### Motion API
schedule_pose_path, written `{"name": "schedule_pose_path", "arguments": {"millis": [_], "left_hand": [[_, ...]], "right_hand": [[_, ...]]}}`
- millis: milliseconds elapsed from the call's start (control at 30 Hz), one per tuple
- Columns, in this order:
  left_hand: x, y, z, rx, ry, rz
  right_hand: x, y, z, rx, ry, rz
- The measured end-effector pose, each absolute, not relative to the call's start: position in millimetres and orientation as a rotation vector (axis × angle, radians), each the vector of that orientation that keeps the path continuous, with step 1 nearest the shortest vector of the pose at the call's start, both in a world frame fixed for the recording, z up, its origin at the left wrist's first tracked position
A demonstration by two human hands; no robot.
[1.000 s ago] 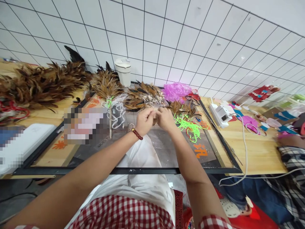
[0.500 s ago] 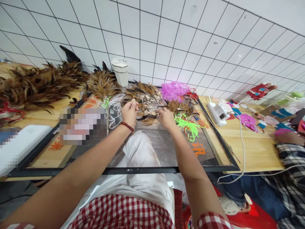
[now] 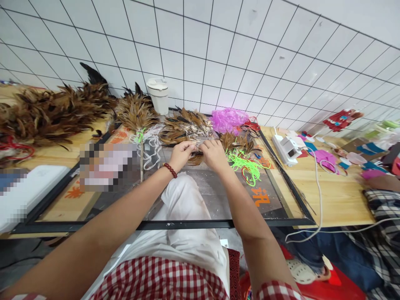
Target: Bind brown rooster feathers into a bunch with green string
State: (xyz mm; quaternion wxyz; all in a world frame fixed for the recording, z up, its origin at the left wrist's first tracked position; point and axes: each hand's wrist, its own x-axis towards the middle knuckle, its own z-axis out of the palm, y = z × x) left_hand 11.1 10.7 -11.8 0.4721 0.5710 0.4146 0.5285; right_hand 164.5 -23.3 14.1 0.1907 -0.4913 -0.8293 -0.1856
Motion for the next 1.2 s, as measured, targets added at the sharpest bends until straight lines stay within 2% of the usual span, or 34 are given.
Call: {"name": "schedule_pose_path", "arguments": {"millis": [100, 367, 533, 600, 867, 1067, 1200], "left_hand": [[12.1, 6.8, -9.8, 1.379, 0.934, 1.190], [12.7, 9.8, -9.4, 1.205, 0.848, 1.317], [14.2, 9.4, -11.7, 1.226, 0.807, 1.309], [14.5, 9.9, -12.9, 1.241, 0.822, 1.287], [12.1, 11.3, -12.2, 1.332, 1.022, 1.346], [13.0, 0.7, -5.1, 1.427, 0.937, 1.124], [13.2, -2.8, -2.0, 1.412, 0.876, 1.083]], "right_hand": [[163.7, -20.8, 13.3, -1.285, -2.229, -0.350], [167.1, -7.8, 4.6, -1.271, -1.623, 0.353], [162.0, -3.3, 0.2, -1.180, -1.555, 0.728], [162.8, -3.6, 0.7, -1.211, -1.564, 0.712], [166.6, -17.9, 18.9, -1.203, -2.103, 0.208], [165.3, -18.0, 19.9, -1.306, -2.058, -0.037], [165.1, -18.7, 20.2, -1.253, -2.033, -0.025]]}}
